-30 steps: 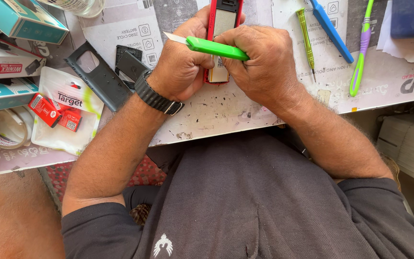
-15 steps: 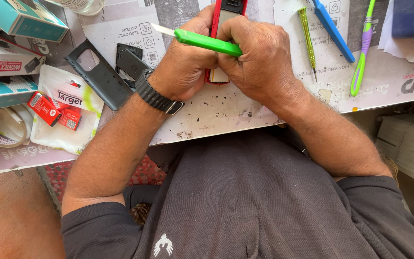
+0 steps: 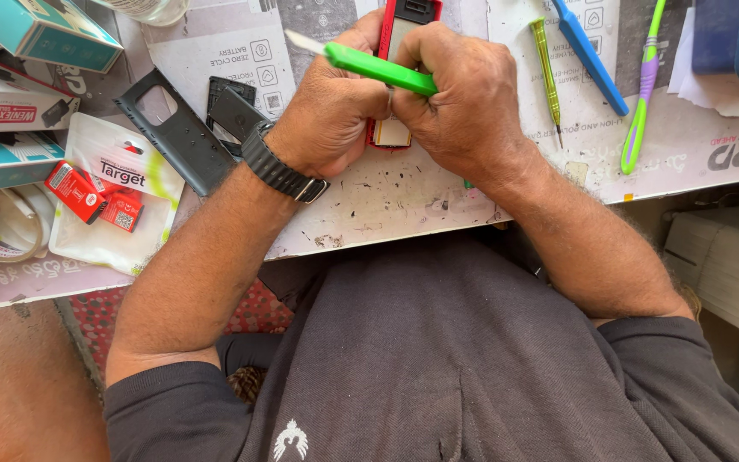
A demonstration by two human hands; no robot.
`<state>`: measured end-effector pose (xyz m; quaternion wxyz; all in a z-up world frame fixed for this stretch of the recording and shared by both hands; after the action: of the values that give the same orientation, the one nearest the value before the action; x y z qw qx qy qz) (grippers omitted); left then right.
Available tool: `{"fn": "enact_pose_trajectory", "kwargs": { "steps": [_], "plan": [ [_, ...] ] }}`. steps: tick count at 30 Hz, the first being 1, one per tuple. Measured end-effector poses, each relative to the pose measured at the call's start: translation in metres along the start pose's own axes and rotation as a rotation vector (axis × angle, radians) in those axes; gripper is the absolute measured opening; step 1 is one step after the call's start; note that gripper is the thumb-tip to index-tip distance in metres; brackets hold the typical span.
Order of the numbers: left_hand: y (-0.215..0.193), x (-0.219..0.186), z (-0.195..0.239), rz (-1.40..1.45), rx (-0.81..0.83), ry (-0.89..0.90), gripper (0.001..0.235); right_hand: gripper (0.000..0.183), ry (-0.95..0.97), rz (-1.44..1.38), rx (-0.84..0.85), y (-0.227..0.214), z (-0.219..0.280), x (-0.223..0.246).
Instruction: The person disassembles a red mobile phone on a cluttered workbench. They use a green screwdriver to pry open the casing and remove the screen assembly, then use a green toothbrush to clean the internal components.
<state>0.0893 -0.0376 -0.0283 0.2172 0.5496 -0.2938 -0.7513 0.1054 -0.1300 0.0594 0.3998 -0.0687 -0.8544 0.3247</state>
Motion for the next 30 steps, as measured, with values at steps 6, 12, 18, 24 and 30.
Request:
{"fn": "enact_pose_trajectory", "kwargs": {
  "steps": [6,12,18,24,30],
  "plan": [
    [0.004,0.0,0.0,0.015,0.015,-0.034,0.078,0.018,0.057,-0.013,-0.001,-0.004,-0.002,-0.005],
    [0.008,-0.002,-0.001,0.031,-0.015,-0.063,0.081,0.012,0.112,-0.056,0.019,-0.004,-0.001,-0.01],
    [0.009,-0.002,-0.001,0.049,0.014,-0.042,0.083,0.009,0.15,-0.072,0.025,-0.004,-0.002,-0.015],
    [0.003,0.003,-0.003,0.07,-0.021,-0.052,0.078,0.011,0.142,-0.063,0.022,-0.006,-0.004,-0.014],
    [0.005,-0.001,-0.003,0.006,0.018,0.008,0.075,0.016,0.172,-0.094,0.05,-0.006,-0.005,-0.015]
  ]
}}
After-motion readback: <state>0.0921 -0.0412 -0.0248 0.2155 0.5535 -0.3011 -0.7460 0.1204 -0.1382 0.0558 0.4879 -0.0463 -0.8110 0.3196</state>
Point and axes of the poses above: each hand's wrist, its own z-axis away from the middle knuckle, its own y-axis out of the palm, x = y × z, the point moved 10 cm from there along -z, towards the middle knuckle, and after that the axes turned 8 degrees about -x, right-handed, at the moved point
